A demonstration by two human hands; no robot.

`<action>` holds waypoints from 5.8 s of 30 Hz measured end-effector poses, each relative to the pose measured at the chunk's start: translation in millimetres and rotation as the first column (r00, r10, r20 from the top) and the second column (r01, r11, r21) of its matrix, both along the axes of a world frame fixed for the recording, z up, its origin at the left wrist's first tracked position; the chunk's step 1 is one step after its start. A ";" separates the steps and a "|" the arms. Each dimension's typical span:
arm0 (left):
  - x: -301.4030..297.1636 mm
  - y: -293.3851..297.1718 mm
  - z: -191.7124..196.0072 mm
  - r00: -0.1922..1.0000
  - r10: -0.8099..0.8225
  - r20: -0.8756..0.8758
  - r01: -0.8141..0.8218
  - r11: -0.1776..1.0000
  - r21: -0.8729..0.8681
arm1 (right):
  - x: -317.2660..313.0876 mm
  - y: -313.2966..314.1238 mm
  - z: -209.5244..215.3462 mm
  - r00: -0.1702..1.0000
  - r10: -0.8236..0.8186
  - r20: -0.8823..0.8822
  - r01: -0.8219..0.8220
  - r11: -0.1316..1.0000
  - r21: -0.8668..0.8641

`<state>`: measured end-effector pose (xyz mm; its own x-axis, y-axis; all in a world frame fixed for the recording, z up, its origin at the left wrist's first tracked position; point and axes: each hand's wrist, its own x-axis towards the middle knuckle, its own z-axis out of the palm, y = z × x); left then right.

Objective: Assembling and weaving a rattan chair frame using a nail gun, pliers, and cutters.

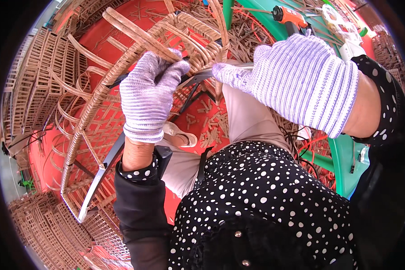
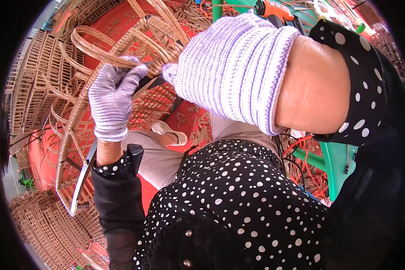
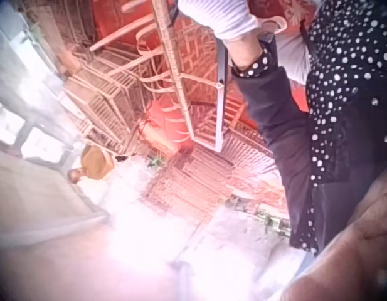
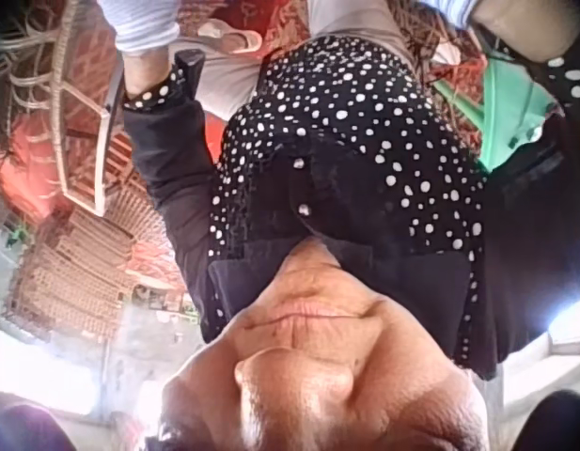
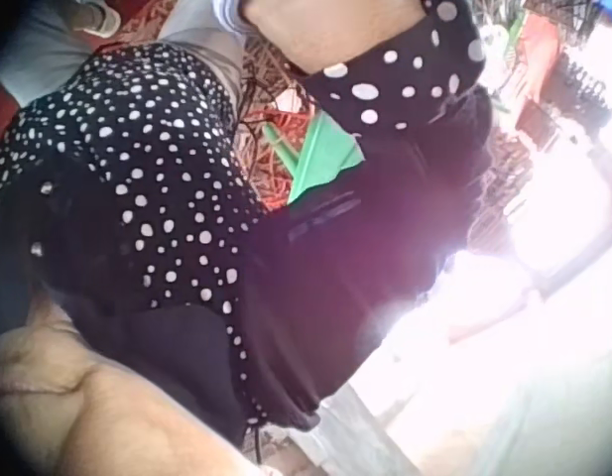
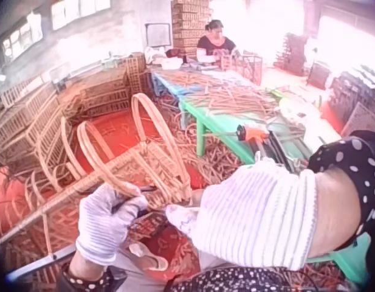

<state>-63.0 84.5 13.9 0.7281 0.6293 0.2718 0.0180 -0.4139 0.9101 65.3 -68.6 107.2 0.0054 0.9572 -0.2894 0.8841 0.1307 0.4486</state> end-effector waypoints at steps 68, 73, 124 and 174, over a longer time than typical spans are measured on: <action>41.2 -85.2 20.4 0.875 0.243 0.418 0.112 0.739 -0.664 | 2.4 -35.4 -102.0 -0.122 0.272 -0.955 0.693 0.712 0.114; 39.1 -86.3 17.8 0.881 0.232 0.413 0.110 0.749 -0.654 | 0.5 -35.4 -103.7 -0.059 0.312 -0.948 0.701 0.690 0.183; 15.0 11.3 40.1 0.963 -0.028 -0.268 0.173 0.828 0.533 | 245.9 -92.6 -115.9 0.325 0.060 -0.944 0.897 0.298 0.328; 55.8 68.9 4.3 0.993 0.001 -0.116 0.011 0.995 0.101 | 41.0 -61.2 -132.3 -0.639 0.302 -0.707 0.583 0.790 -0.190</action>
<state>-7.2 153.4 18.2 0.7616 0.5990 0.2475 0.1184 -0.5041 0.8555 106.3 -129.8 -25.1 0.4095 0.9122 0.0116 -0.2642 0.1308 -0.9556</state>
